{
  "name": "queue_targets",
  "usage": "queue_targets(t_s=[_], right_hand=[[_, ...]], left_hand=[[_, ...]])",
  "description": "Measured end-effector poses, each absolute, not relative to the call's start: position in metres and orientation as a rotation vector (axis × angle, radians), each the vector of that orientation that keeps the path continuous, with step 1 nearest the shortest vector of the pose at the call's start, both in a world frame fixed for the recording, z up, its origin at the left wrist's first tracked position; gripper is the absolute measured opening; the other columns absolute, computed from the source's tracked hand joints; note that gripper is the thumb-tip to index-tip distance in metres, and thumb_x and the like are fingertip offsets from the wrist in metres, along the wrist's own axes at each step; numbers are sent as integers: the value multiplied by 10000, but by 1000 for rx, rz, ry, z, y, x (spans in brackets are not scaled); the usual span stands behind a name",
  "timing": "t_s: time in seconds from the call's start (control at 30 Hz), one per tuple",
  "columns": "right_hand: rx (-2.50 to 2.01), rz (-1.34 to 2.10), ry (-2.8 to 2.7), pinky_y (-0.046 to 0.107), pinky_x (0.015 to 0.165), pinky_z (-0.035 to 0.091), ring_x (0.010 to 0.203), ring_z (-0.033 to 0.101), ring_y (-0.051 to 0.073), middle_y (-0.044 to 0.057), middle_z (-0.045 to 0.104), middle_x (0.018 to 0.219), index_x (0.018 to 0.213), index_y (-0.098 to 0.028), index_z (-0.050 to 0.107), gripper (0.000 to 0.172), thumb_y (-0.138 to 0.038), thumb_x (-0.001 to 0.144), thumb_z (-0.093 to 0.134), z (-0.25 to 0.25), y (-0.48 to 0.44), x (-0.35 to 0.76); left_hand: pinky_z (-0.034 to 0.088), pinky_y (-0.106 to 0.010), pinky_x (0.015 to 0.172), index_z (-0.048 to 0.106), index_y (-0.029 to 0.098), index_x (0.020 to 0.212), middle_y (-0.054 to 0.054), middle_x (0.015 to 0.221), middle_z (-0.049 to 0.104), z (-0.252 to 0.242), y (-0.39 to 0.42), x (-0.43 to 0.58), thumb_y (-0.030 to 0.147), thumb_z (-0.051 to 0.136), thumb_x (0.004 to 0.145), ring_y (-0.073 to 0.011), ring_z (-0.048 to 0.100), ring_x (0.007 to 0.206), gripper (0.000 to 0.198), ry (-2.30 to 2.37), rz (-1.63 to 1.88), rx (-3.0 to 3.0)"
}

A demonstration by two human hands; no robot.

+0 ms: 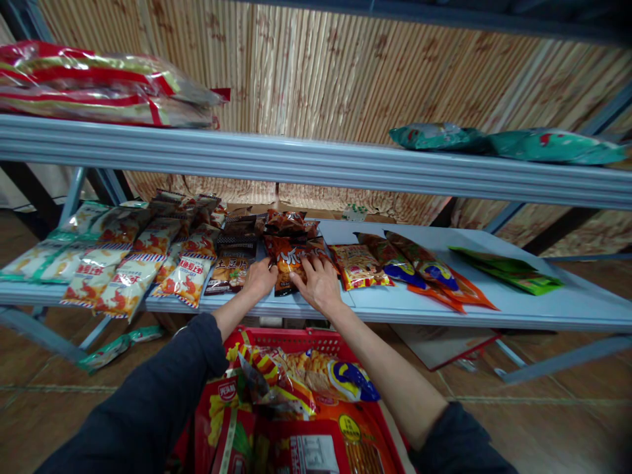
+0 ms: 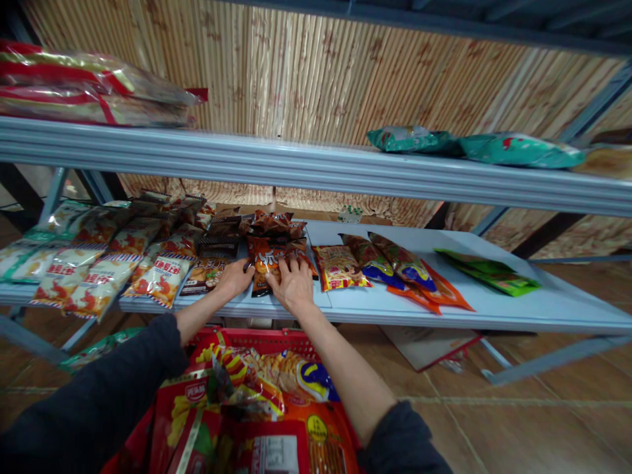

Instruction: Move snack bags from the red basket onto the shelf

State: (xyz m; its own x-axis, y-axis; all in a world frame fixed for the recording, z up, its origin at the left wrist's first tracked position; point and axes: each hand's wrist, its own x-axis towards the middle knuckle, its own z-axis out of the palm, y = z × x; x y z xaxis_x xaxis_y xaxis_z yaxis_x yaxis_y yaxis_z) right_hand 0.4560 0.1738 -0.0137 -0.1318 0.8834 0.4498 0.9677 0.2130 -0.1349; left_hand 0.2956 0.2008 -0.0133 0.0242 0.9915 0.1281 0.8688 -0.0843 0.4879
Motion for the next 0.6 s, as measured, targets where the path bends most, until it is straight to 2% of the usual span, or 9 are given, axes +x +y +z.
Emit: queue_targets(t_s=[0.07, 0.13, 0.27, 0.33, 0.47, 0.6], right_hand=[[-1650, -241, -2090, 470, 965, 259, 1208, 340, 326, 142, 466, 1324, 1313, -215, 449, 541, -477, 841, 474, -16, 176, 458], [-1617, -222, -2114, 466, 972, 253, 1180, 380, 312, 147, 506, 1267, 1337, -216, 421, 555, -456, 840, 486, -17, 179, 458], [-1616, -103, -2083, 404, 901, 359, 1010, 512, 261, 124, 523, 1134, 1362, -256, 380, 549, -416, 847, 481, -18, 182, 454], [-1597, -9, -2022, 370, 871, 400, 980, 529, 240, 119, 494, 1124, 1351, -250, 397, 531, -381, 844, 488, -20, 186, 452], [-1563, 90, -1942, 351, 913, 405, 1009, 517, 230, 135, 511, 1071, 1302, -152, 471, 485, -305, 841, 476, -22, 195, 455], [-1573, 94, -1919, 347, 900, 425, 966, 544, 218, 128, 542, 1074, 1261, -154, 525, 461, -211, 809, 450, -19, 204, 460]], left_hand=[[430, -285, 851, 597, 159, 1098, -147, 1043, 663, -14, 201, 295, 227, 408, 868, -223, 610, 996, 306, 1936, 618, 2064], [436, -284, 837, 608, 146, 1064, -160, 1017, 663, -13, 200, 294, 163, 426, 849, -225, 615, 982, 283, 1948, 582, 2100], [449, -283, 803, 627, 120, 1009, -175, 963, 663, -9, 201, 293, 75, 402, 831, -230, 629, 942, 291, 1938, 500, 2179], [454, -278, 789, 630, 118, 1003, -177, 960, 661, -5, 201, 293, 51, 377, 830, -228, 633, 929, 314, 1930, 471, 2214], [462, -279, 773, 628, 101, 998, -190, 954, 657, 0, 202, 291, 51, 393, 827, -240, 636, 923, 295, 1946, 424, 2249], [473, -300, 751, 624, 90, 996, -199, 948, 652, 1, 202, 287, 5, 350, 811, -258, 641, 913, 341, 1966, 390, 2269]])
